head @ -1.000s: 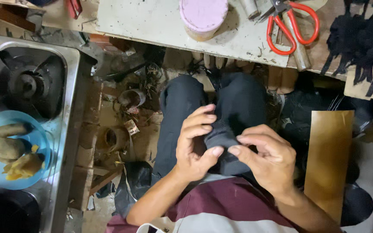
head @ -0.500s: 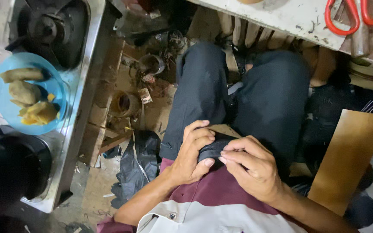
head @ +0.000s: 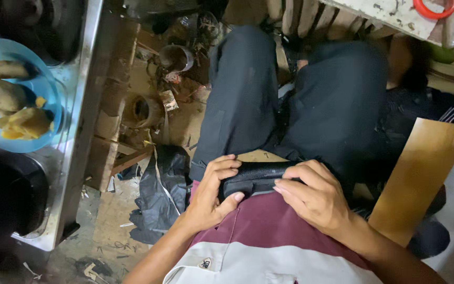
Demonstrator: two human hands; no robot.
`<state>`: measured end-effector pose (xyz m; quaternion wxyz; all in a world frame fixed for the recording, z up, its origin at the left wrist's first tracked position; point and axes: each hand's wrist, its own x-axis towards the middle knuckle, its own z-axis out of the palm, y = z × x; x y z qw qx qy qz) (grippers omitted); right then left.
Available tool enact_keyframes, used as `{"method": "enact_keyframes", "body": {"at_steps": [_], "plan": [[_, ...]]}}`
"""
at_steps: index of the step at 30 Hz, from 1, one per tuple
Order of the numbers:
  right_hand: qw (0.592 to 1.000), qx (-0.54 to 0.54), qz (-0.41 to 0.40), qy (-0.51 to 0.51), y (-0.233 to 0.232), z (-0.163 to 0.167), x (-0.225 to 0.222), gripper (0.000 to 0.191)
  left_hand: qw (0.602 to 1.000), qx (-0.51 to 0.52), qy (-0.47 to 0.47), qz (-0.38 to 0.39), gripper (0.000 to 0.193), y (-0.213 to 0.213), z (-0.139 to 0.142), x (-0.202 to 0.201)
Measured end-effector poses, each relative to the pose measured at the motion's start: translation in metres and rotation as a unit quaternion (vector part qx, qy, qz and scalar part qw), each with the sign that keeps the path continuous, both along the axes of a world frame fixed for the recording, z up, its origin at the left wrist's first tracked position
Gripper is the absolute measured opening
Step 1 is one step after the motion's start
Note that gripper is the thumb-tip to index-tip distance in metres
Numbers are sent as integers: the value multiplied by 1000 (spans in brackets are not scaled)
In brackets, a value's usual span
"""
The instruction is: The person assembles a black slipper by attaching a fringed fabric piece to the upper, inserting a cardboard insole, and applying adhesive to the sole. They then place the slipper on a shelf and repeat the process with another slipper, using scissors to trim the cardboard and a hammer to secure the sole.
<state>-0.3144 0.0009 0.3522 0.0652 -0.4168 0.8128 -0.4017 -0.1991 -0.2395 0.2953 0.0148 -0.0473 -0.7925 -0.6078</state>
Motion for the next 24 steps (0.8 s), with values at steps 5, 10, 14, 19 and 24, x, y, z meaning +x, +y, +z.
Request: {"method": "enact_keyframes", "body": {"at_steps": [5,10,14,19,24], "plan": [[999,17,-12,30,-7,-1,3,23,999,4,0,39,43,13,-5,0],[998,43,-13,36,-10,-2,4,22,996,15,-3,84,41,22,-10,1],[996,64,-22,55,-14,-6,8,18,996,0,40,85,35,24,-7,-2],[995,69,-61,36,-5,-8,1,24,1000,-26,-2,-4,42,0,20,-24],[991,73,-85,-69,14,-12,-7,21,935,-258,-137,-202,38,-22,60,-59]]}}
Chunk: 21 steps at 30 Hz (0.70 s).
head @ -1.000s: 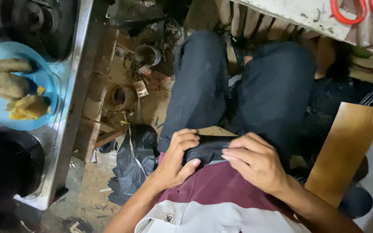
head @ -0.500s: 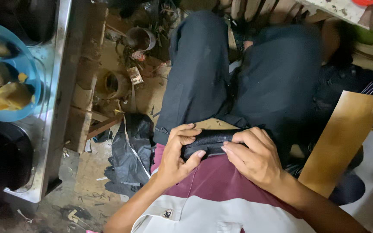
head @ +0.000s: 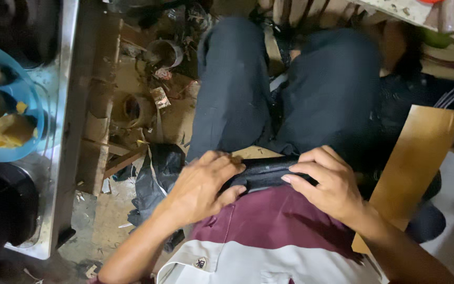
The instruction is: The person assembles a black slipper by attaching a fringed fabric piece to the upper, inserting a cardboard insole, and applying adhesive to the sole. They then place the slipper on a shelf and repeat the process with another slipper, using scissors to trim the cardboard and a hammer to secure the sole.
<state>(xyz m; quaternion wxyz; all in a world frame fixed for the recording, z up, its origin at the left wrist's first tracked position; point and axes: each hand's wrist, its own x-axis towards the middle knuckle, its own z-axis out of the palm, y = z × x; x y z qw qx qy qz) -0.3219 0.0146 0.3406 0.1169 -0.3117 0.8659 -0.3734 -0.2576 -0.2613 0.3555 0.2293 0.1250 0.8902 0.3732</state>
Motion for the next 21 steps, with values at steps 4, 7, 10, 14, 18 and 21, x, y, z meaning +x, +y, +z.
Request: {"method": "enact_keyframes", "body": {"at_steps": [4,7,10,14,18,21], "plan": [[1000,-11,5,9,7,-6,4,19,997,25,21,-74,45,19,-2,-37],[1000,-8,-6,16,8,-8,5,19,987,113,13,-111,55,44,-26,-58],[998,1,-5,55,5,-10,8,18,988,113,36,-97,53,54,-42,-48],[995,-14,-84,60,3,-12,13,32,986,139,55,-79,52,49,-53,-36],[993,-20,-115,-16,18,-11,15,46,981,165,62,-82,51,43,-50,-33],[990,-46,-111,-79,25,-14,17,42,985,136,3,-104,57,52,-46,-37]]}}
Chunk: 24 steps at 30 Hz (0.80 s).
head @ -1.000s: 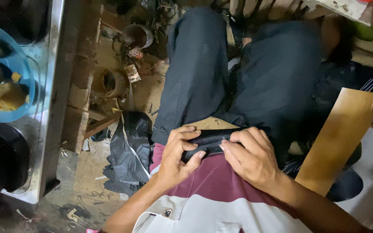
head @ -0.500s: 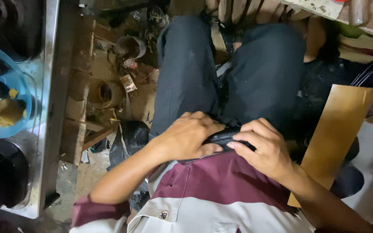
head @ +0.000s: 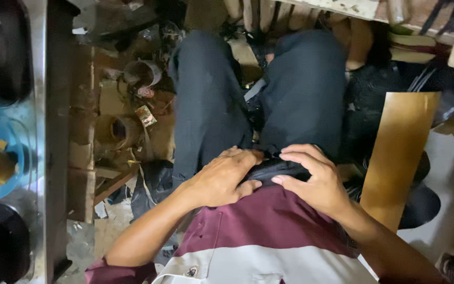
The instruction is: The person assembles a black slipper by attaching a fringed fabric piece to the upper, inserting a cardboard insole, and applying adhesive to the sole. They then place the slipper on a shelf and repeat the process with another slipper, using scissors to trim the cardboard and a hammer to secure the sole.
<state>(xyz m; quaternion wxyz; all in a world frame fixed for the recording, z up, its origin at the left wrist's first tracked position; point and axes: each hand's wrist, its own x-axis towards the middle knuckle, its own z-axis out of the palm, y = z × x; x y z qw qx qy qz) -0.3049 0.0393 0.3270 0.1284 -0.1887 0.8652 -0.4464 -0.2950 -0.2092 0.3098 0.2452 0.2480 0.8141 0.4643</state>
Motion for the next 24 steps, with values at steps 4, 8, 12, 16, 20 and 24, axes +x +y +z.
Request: {"method": "enact_keyframes", "body": {"at_steps": [4,8,12,16,20,24], "plan": [[1000,-7,16,-16,4,-6,1,40,996,-66,-47,-38,73,13,4,-5],[999,-35,12,5,21,-3,3,45,998,33,-9,-44,68,0,5,-6],[997,-72,-11,30,34,-2,9,37,995,93,-17,-35,67,-10,2,-3],[992,-105,5,70,40,-8,14,29,993,101,-29,-49,67,-7,0,-2],[993,-115,-12,27,45,-11,20,20,995,82,10,-60,69,-4,2,4],[991,-129,-25,-12,46,-12,25,20,995,68,48,-61,71,-2,2,11]]}}
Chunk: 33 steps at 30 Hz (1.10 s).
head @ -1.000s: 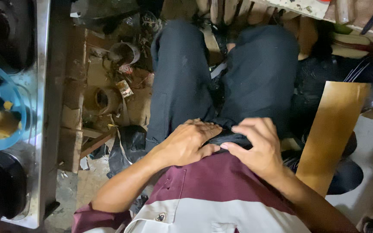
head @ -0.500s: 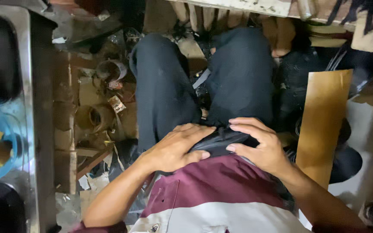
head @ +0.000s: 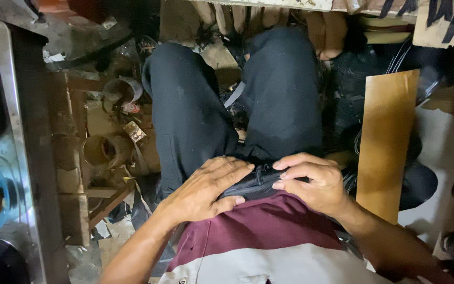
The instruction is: The person assembles a black slipper by attaching a fringed fabric piece to the upper, inserting a cardboard insole, and applying adhesive to the sole. They then place the slipper on a shelf and repeat the process with another slipper, using scissors to trim the cardboard and a hammer to secure the sole.
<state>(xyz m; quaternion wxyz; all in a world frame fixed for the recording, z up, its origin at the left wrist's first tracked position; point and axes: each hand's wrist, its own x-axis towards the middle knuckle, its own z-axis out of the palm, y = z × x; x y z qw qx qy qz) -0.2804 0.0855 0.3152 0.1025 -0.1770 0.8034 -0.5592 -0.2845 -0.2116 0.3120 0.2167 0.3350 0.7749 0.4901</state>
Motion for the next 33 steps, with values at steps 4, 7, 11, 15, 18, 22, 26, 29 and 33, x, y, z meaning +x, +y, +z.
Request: {"method": "enact_keyframes", "body": {"at_steps": [4,7,11,15,18,22,26,29,33], "plan": [[981,-82,-43,-172,-5,2,-6,27,1000,6,8,-3,72,-1,-2,-1],[996,-20,14,-87,-10,10,-16,32,1000,20,3,-3,71,-4,-3,-4],[977,77,101,174,-23,26,-23,35,1000,15,-25,-1,71,-6,-4,-10],[964,96,95,230,-34,31,-20,31,999,21,-27,-4,71,-7,-5,-12],[979,81,80,167,-35,28,-13,27,1000,11,0,-2,71,-5,-5,-9],[996,45,46,69,-33,20,-6,24,999,-23,26,2,72,-1,-4,-1],[998,2,5,-58,-33,11,-10,32,999,-38,22,-1,71,-1,-5,2],[999,30,23,-31,-26,6,-14,38,999,-33,25,-6,71,-3,-6,1],[999,37,35,-2,-11,-5,-18,37,1000,1,21,1,70,-9,-8,-4]]}}
